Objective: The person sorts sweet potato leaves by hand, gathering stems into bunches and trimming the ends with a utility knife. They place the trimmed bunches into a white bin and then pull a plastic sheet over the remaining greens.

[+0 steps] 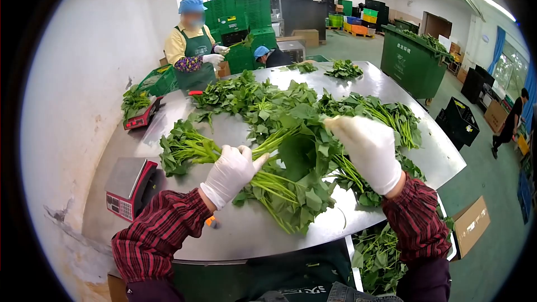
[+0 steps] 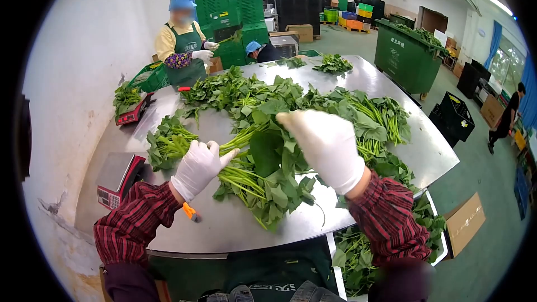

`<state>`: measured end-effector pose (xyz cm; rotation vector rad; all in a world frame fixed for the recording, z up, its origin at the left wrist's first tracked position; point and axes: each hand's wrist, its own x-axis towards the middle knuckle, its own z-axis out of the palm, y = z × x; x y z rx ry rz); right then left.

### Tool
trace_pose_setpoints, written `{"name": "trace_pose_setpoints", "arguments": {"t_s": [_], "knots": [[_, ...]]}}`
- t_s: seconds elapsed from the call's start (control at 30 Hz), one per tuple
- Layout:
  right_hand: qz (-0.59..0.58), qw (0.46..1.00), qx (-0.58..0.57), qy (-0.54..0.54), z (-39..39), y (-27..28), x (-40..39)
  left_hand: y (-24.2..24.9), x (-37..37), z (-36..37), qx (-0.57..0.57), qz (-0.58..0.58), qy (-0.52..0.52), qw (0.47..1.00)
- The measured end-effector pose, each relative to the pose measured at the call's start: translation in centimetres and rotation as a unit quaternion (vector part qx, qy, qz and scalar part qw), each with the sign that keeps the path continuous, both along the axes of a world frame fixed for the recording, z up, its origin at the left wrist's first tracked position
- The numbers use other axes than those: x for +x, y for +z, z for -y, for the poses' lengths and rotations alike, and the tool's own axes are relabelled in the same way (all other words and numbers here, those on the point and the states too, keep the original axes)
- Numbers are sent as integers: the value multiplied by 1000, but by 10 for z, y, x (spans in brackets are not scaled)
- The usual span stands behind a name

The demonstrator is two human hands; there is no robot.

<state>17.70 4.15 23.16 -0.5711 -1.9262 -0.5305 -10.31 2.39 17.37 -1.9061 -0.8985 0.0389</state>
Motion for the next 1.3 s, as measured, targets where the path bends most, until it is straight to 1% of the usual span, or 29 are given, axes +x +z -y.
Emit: {"name": "trace_pose_setpoints", "arguments": {"t_s": [0.07, 0.13, 0.2, 0.27, 0.33, 0.4, 0.43, 0.57, 0.63, 0.67, 0.73, 0.77, 0.83, 0.87, 0.93, 0.97, 1.0, 1.07, 1.13, 1.17, 1.2, 1.27, 1.3], "knots": [[65, 995, -68, 33, 8, -3, -9, 1, 1, 1, 5, 0, -6, 1000], [142, 979, -145, 24, -3, -19, -16, 2, 2, 1, 17, -8, -1, 1000], [189, 970, -146, -44, -27, -42, -20, 4, 3, 2, 22, -2, -4, 1000], [198, 955, -172, -142, -49, -61, -19, 4, 2, 4, 26, 4, -6, 1000], [180, 958, -166, -149, -54, -61, -21, 3, 1, 6, 10, 19, -17, 1000], [180, 951, -207, -143, -55, -64, -23, 2, 0, 5, 14, 29, -22, 999], [159, 950, -224, -146, -56, -66, -25, 1, -1, 5, 18, 27, -16, 999], [150, 946, -245, -148, -66, -74, -26, 0, 0, 7, 12, 28, 1, 1000], [120, 932, -306, -155, -67, -73, -30, -1, -2, 6, 16, 32, -4, 999], [121, 932, -305, -155, -67, -72, -31, -2, -3, 6, 18, 35, -9, 999], [71, 929, -334, -144, -64, -69, -33, -3, -3, 8, 18, 38, -3, 999], [71, 929, -335, -144, -65, -69, -32, -3, -3, 8, 19, 40, 2, 999], [60, 910, -393, -119, -67, -69, -32, -4, -3, 8, 22, 37, 8, 999], [61, 909, -394, -119, -66, -68, -33, -5, -4, 8, 26, 35, 13, 999], [113, 887, -426, -140, -57, -59, -40, -9, -4, 7, 19, 42, 22, 999], [112, 891, -425, -114, -47, -53, -44, -10, -3, 7, 14, 48, 30, 998], [181, 887, -423, -39, -44, -53, -45, -10, -2, 7, 13, 50, 32, 998], [85, 838, -538, -24, -2, -25, -62, -10, 2, 5, 25, 62, 28, 997], [52, 764, -642, 18, 7, -22, -71, -5, 9, 6, 25, 69, 15, 997], [37, 738, -671, 63, 5, -26, -70, -3, 12, 7, 28, 76, -1, 997], [38, 738, -671, 63, 1, -32, -71, -3, 15, 6, 28, 76, 0, 997], [-31, 724, -676, 137, -5, -43, -73, -5, 17, 5, 45, 69, 9, 997], [-34, 750, -651, 116, -4, -46, -75, -5, 18, 5, 45, 70, 8, 996]]}}
